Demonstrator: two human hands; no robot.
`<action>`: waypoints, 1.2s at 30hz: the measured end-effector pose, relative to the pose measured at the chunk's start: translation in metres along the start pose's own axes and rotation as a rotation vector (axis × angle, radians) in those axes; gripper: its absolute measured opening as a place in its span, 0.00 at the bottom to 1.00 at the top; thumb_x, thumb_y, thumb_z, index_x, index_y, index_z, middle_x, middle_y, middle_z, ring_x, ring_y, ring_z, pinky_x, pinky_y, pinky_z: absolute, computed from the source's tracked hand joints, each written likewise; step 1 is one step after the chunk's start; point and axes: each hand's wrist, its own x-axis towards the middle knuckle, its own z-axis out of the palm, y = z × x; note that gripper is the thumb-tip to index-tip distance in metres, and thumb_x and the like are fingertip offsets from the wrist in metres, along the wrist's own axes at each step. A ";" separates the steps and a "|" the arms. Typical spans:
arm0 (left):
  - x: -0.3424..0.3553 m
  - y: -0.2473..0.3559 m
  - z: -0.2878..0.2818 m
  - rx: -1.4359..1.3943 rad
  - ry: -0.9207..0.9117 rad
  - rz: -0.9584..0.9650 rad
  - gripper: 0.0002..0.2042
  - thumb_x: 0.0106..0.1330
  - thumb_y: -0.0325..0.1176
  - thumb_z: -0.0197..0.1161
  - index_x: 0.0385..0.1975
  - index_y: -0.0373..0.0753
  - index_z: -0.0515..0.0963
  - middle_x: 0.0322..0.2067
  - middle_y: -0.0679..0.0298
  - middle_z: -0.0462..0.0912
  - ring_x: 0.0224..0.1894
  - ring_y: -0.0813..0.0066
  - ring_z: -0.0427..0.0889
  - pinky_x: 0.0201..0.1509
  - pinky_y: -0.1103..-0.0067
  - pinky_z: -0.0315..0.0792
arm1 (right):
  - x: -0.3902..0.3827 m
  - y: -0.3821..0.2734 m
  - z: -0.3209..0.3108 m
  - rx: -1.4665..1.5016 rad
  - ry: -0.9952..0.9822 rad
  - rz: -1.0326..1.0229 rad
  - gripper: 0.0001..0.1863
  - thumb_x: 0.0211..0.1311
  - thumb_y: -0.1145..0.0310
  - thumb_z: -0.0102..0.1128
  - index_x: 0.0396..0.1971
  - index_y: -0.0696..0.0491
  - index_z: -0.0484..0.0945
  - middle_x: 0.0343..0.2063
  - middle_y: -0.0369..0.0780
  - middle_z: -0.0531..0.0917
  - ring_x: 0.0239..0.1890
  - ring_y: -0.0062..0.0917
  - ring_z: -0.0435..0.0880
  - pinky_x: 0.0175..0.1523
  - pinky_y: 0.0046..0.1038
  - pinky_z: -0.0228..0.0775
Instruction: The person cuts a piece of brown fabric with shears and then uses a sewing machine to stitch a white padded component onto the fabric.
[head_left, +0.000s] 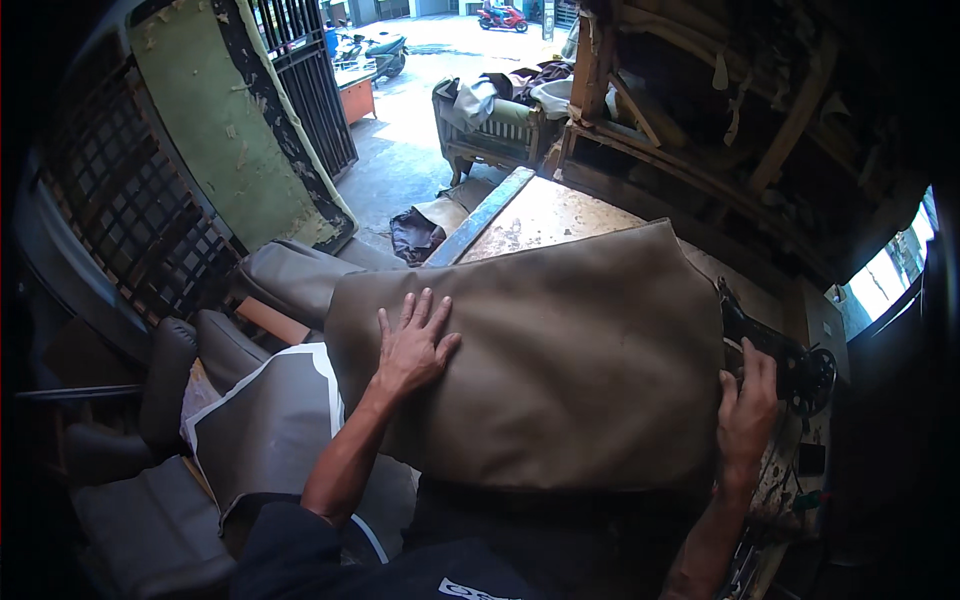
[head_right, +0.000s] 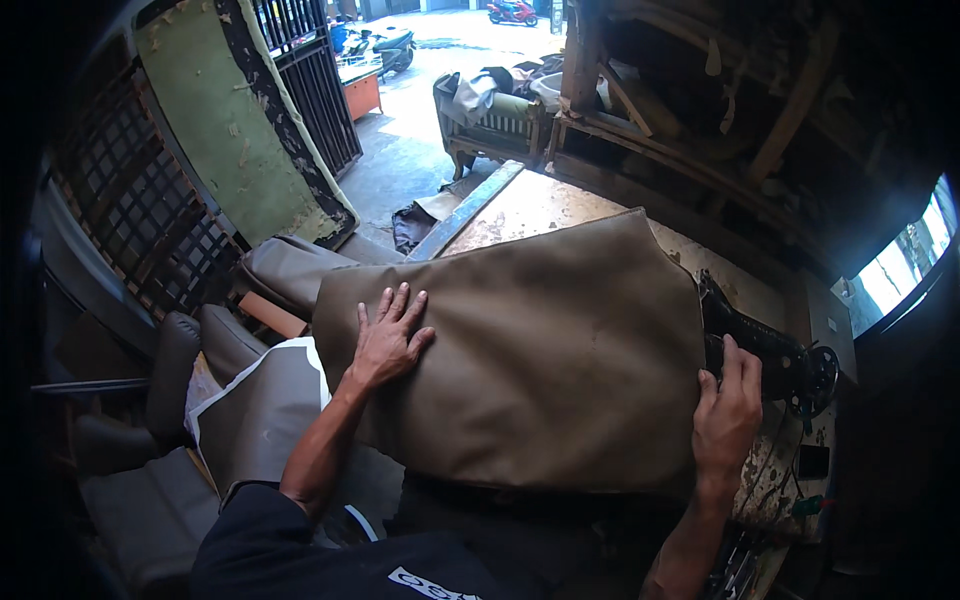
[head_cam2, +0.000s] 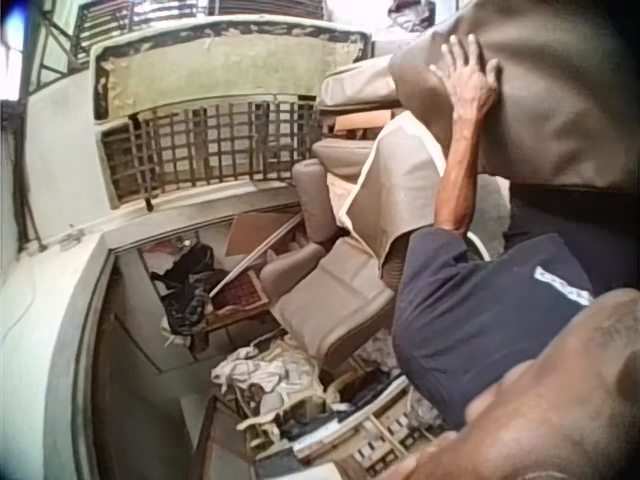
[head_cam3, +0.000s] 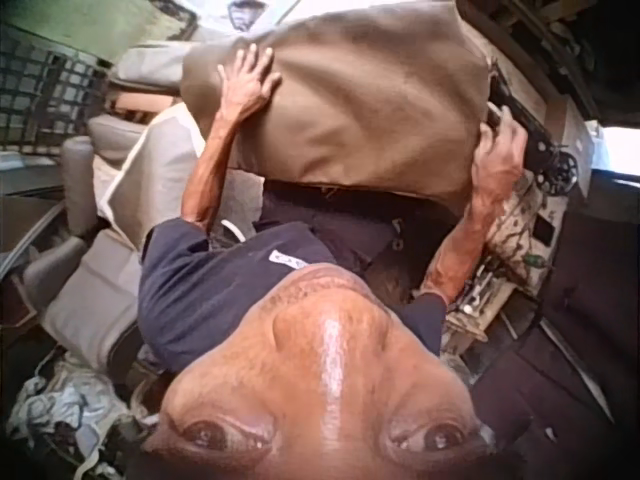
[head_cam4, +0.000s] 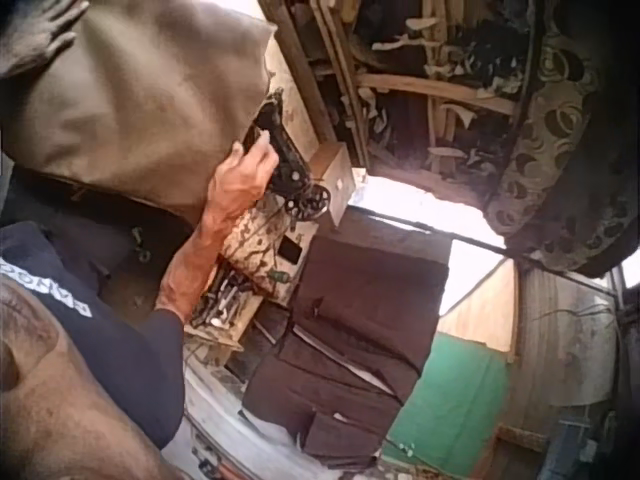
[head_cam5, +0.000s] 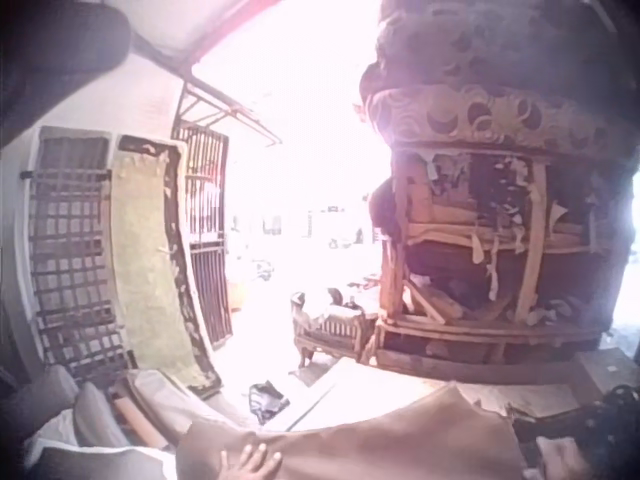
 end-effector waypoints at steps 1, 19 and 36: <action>-0.004 -0.005 0.011 0.051 -0.004 -0.012 0.31 0.76 0.57 0.43 0.76 0.54 0.59 0.79 0.57 0.51 0.81 0.52 0.44 0.77 0.40 0.29 | 0.001 -0.006 0.003 -0.147 0.098 -0.122 0.24 0.67 0.75 0.62 0.63 0.56 0.74 0.55 0.48 0.79 0.56 0.41 0.80 0.59 0.36 0.74; -0.085 -0.076 0.021 -0.218 0.378 -0.142 0.22 0.75 0.45 0.56 0.67 0.52 0.74 0.73 0.56 0.65 0.76 0.54 0.59 0.78 0.48 0.49 | -0.074 -0.050 0.150 -0.183 -0.646 -0.171 0.34 0.78 0.42 0.40 0.77 0.41 0.57 0.78 0.39 0.54 0.81 0.38 0.47 0.80 0.54 0.30; -0.330 -0.193 0.125 -1.476 0.967 -1.240 0.36 0.62 0.50 0.74 0.65 0.40 0.67 0.61 0.60 0.75 0.64 0.61 0.73 0.66 0.58 0.68 | -0.072 -0.050 0.149 -0.024 -0.558 -0.125 0.35 0.72 0.43 0.52 0.73 0.45 0.66 0.75 0.43 0.62 0.79 0.40 0.54 0.80 0.54 0.32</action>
